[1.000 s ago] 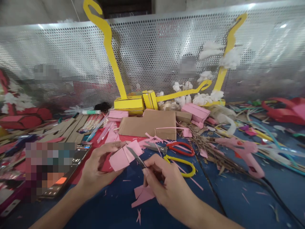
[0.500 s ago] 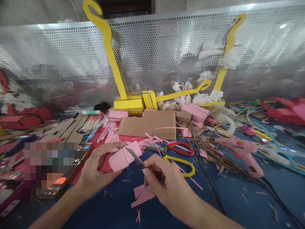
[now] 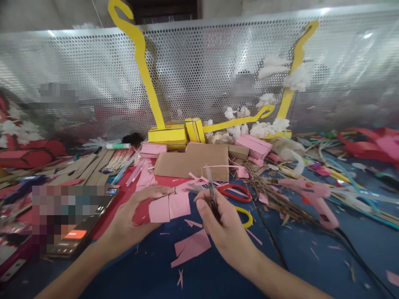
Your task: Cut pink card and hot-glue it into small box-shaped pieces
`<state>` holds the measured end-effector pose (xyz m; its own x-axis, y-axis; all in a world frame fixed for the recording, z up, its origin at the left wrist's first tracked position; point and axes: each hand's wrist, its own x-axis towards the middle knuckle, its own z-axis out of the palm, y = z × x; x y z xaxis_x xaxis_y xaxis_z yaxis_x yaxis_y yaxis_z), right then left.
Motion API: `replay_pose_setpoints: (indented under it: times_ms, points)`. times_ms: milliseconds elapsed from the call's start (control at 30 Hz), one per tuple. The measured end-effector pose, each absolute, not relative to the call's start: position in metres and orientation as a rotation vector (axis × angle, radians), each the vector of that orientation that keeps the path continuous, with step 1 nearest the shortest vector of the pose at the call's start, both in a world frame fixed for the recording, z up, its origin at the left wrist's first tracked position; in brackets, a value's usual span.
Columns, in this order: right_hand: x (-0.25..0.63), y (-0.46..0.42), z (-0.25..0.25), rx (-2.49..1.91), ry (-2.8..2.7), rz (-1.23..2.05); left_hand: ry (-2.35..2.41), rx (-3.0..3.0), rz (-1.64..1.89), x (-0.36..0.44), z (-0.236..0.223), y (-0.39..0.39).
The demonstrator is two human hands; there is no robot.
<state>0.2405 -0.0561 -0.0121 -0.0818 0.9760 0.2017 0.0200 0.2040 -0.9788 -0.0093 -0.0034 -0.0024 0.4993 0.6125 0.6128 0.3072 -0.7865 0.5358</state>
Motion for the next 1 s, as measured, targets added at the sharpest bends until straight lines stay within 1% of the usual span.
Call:
replay_pose_setpoints:
  times_ms: [400,567,1000]
  points:
    - [0.236,-0.053,-0.005,-1.038,-1.452,1.057,0.623,2.478,1.058,-0.003,0.002,-0.006]
    - [0.237,-0.053,-0.005,-1.026,-1.448,1.097,0.599,2.462,1.080,-0.002,0.003,-0.007]
    - [0.236,-0.056,0.001,-1.067,-1.475,1.056,0.598,2.490,1.091,-0.002,0.005,-0.006]
